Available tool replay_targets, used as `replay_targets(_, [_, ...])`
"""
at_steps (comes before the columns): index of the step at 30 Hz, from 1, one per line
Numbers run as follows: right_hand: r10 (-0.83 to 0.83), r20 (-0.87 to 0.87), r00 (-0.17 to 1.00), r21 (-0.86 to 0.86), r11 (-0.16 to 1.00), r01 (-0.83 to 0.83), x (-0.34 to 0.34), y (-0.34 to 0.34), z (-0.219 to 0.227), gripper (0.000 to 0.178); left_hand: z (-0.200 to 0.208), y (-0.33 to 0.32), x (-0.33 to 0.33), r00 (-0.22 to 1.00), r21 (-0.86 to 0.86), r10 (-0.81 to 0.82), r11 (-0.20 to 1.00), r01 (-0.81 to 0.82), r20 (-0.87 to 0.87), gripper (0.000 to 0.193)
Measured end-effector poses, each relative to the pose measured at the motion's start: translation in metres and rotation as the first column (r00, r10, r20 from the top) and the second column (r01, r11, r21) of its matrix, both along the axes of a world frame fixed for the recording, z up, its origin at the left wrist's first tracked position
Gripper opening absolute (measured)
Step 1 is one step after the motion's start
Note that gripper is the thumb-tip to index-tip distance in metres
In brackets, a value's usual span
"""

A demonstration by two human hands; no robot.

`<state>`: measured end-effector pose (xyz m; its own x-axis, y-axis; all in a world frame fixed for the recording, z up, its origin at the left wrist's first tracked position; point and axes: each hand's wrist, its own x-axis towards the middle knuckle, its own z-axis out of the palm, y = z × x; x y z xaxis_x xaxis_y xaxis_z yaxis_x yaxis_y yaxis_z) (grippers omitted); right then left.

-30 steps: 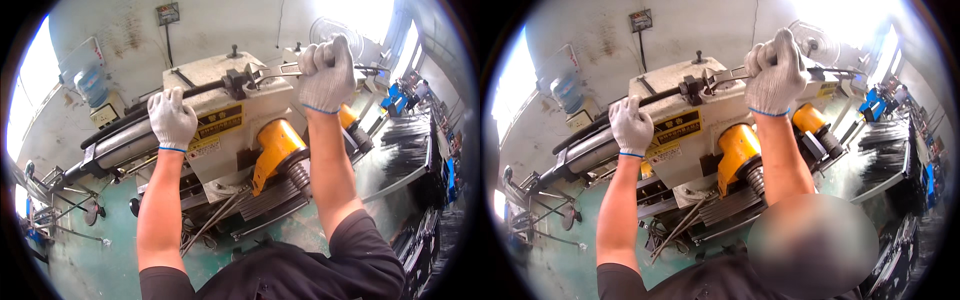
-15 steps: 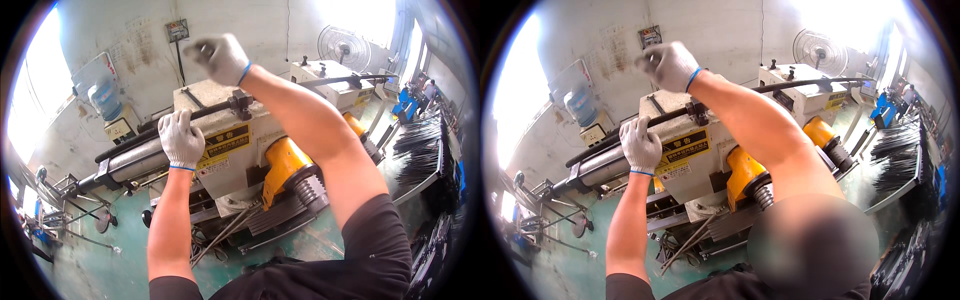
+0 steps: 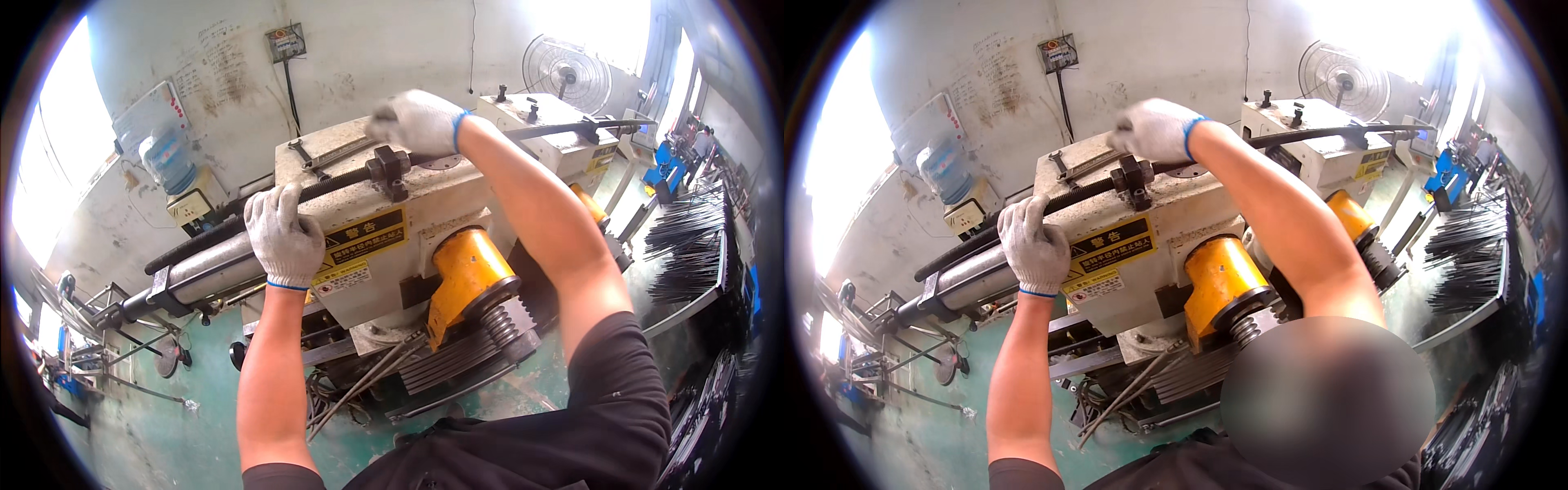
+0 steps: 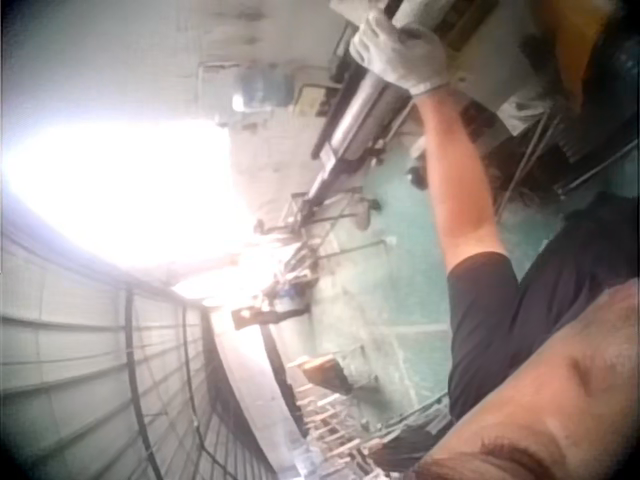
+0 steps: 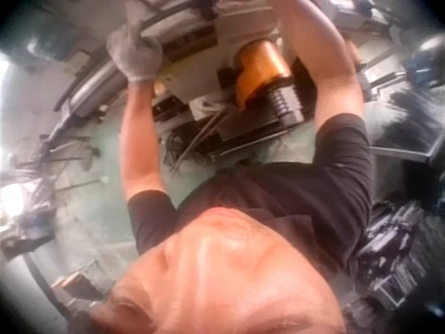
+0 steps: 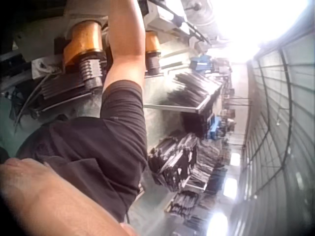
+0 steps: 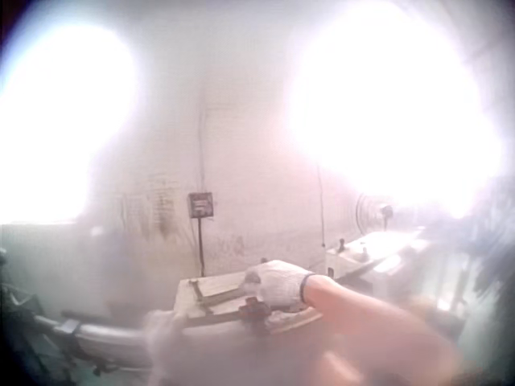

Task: The person walks through a workshop and approaches a metal cutting machine. They pick up a long metal rod, place it into the machine's clamps, and secure it. The person then operates the machine to cut the rod and removes the cut piece. This process is repeated with multiple metal rods.

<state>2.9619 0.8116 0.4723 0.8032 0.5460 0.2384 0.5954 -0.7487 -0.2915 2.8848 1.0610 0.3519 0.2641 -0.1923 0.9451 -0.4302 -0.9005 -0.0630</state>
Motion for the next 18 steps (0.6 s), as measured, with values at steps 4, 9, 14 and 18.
replay_targets(4, [0.095,0.061,0.994,0.111,0.989,-0.101,-0.019,-0.028,-0.034,0.03,-0.006,0.005,0.005,1.0,0.003,0.022,1.0,-0.022,-0.004,0.045])
replay_targets(9, [-0.018,0.103,0.995,0.487,0.873,-0.035,-0.025,-0.045,-0.017,0.043,-0.004,0.0,0.008,0.999,0.011,0.042,0.999,-0.042,0.0,0.043])
replay_targets(14, [0.105,0.061,0.993,0.309,0.944,-0.119,-0.021,-0.039,-0.032,0.036,-0.004,-0.002,0.005,0.999,0.014,0.044,0.999,-0.044,0.002,0.041])
replay_targets(18, [-0.026,0.048,0.998,0.407,0.913,0.004,-0.033,-0.039,-0.021,0.032,-0.003,0.002,0.005,0.999,0.017,0.051,0.999,-0.051,-0.007,0.041])
